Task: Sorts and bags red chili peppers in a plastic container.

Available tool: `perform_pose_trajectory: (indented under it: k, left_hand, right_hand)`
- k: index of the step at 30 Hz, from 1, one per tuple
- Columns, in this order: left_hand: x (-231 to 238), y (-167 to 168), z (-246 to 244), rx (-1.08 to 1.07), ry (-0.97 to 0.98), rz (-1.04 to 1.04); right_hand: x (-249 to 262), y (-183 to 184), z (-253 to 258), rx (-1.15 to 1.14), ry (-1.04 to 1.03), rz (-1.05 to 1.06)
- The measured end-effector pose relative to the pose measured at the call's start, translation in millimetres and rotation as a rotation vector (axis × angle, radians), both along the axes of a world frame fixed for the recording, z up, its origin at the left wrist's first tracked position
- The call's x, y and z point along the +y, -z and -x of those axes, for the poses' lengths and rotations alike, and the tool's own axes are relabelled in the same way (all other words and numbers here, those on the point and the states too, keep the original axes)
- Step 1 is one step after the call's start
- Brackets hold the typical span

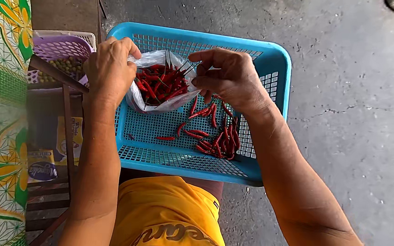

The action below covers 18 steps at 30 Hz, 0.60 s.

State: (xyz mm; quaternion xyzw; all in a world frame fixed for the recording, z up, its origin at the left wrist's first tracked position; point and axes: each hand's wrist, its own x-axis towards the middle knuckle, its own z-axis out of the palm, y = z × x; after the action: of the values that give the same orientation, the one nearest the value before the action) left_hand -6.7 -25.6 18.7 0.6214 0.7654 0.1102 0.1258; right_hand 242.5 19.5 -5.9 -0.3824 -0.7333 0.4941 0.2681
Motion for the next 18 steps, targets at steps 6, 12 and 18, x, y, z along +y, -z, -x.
perform_pose_trajectory:
  k: [6,12,18]
  left_hand:
    - [4,2,6,-0.004,0.01,-0.035]
    - [6,-3,13,0.016,-0.13,-0.062]
    - [9,8,-13,0.053,0.122,-0.237]
  right_hand:
    - [0,5,2,-0.14,-0.057,-0.063]
    - [9,-3,-5,0.013,-0.062,0.011]
    - [23,13,-13,-0.396,-0.009,-0.103]
